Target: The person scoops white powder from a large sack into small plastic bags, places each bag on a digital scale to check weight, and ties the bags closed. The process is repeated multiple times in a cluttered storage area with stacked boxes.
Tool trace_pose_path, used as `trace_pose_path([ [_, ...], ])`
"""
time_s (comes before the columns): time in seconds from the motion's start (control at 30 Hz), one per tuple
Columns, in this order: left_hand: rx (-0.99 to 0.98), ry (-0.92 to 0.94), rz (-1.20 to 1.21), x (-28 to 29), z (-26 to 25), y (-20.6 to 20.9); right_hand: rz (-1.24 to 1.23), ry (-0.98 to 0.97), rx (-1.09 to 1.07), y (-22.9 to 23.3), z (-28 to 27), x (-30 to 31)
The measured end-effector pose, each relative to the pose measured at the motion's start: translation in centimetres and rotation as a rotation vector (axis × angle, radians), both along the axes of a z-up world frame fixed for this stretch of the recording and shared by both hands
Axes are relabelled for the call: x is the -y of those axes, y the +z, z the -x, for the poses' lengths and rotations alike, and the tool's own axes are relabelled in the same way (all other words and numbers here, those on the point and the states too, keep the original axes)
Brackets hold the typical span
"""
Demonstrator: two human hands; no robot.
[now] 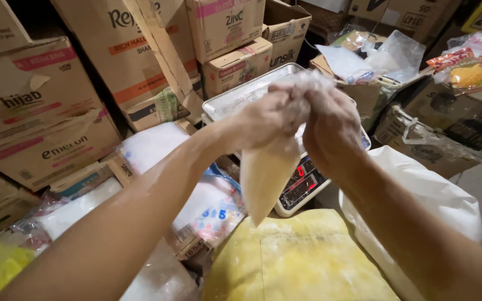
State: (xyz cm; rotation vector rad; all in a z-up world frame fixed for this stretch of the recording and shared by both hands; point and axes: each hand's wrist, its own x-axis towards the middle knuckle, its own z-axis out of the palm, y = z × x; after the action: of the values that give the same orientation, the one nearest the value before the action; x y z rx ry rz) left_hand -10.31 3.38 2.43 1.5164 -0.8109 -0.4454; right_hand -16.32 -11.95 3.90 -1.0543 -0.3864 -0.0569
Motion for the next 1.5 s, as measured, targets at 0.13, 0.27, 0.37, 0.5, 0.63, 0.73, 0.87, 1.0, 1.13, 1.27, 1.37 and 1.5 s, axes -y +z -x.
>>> trace_pose_path([
  [0.13,0.060,-0.012,-0.224,-3.5,4.5,0.6,-0.117,0.156,-0.034,-0.4,2.8,-0.6],
  [0.27,0.173,0.014,-0.388,-4.8,7.3,2.0,-0.032,0.205,-0.280,1.2,4.7,0.6],
  [0.37,0.790,0.028,-0.419,-5.1,9.6,3.2,0.133,0.344,-0.308,3.2,6.3,2.5],
  [0.5,1.175,-0.022,-0.386,-5.2,12.7,5.0,0.344,0.579,-0.120,5.2,8.8,5.6],
  [0.63,1.109,-0.118,-0.389,-6.1,16.2,7.1,0.600,0.591,-0.190,6.2,10.6,7.8],
  [0.73,1.031,-0.010,-0.229,-4.8,18.3,7.8,0.445,0.687,-0.407,6.9,11.7,9.4],
  [0.87,1.067,-0.059,-0.218,-5.6,18.5,9.8,0.615,0.579,-0.351,6.4,11.6,10.6],
  [1.0,1.065,-0.077,-0.310,-8.1,18.9,11.1,0.861,0.351,-0.336,5.1,11.0,12.3],
  [1.13,1.089,-0.036,-0.395,-9.7,17.9,10.5,1.112,0.088,-0.251,4.8,10.1,12.8],
  [1.27,1.246,0.053,-0.305,-9.8,15.8,9.0,0.943,0.014,-0.628,6.8,7.8,11.4],
  [1.37,1.166,0.103,-0.449,-10.1,14.0,8.1,0.665,0.252,-0.545,7.2,6.1,8.8],
  [1.5,0.946,0.163,-0.615,-10.4,13.5,8.0,0.318,0.538,-0.478,6.9,3.5,6.0],
])
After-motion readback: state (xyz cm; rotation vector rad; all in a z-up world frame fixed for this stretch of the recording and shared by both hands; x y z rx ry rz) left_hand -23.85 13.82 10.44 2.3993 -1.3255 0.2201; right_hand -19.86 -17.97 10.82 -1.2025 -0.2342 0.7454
